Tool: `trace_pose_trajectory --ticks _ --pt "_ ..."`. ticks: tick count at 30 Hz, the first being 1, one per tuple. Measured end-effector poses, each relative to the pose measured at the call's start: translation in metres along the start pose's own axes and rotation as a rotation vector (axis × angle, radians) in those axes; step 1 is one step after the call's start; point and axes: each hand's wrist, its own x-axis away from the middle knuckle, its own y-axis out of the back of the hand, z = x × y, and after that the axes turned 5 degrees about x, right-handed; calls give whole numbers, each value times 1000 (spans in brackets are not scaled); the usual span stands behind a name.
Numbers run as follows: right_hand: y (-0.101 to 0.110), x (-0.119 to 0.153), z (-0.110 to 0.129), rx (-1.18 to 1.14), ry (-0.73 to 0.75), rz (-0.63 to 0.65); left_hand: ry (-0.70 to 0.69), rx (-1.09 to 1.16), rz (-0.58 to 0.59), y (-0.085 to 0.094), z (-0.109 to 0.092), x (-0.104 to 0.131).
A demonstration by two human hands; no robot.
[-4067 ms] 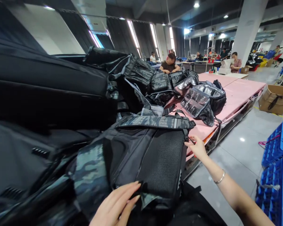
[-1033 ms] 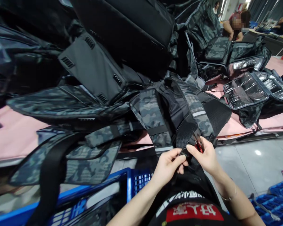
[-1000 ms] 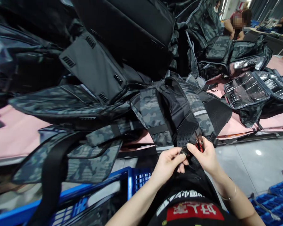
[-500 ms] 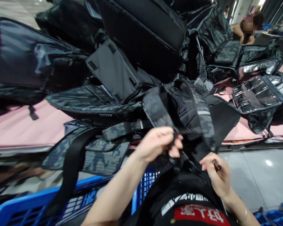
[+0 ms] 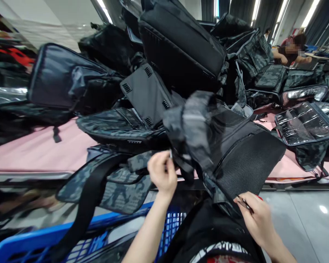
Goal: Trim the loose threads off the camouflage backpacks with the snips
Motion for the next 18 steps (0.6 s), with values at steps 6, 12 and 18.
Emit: trace_pose_trajectory --ticks 6,12,18 --pt "6 -10 4 -23 -7 38 144 128 319 -7 -16 39" --pt "-2 -15 -1 -98 -36 -102 898 589 503 2 -45 39" --pt "-13 -15 0 -130 -158 -302 749 865 1200 30 -73 -39"
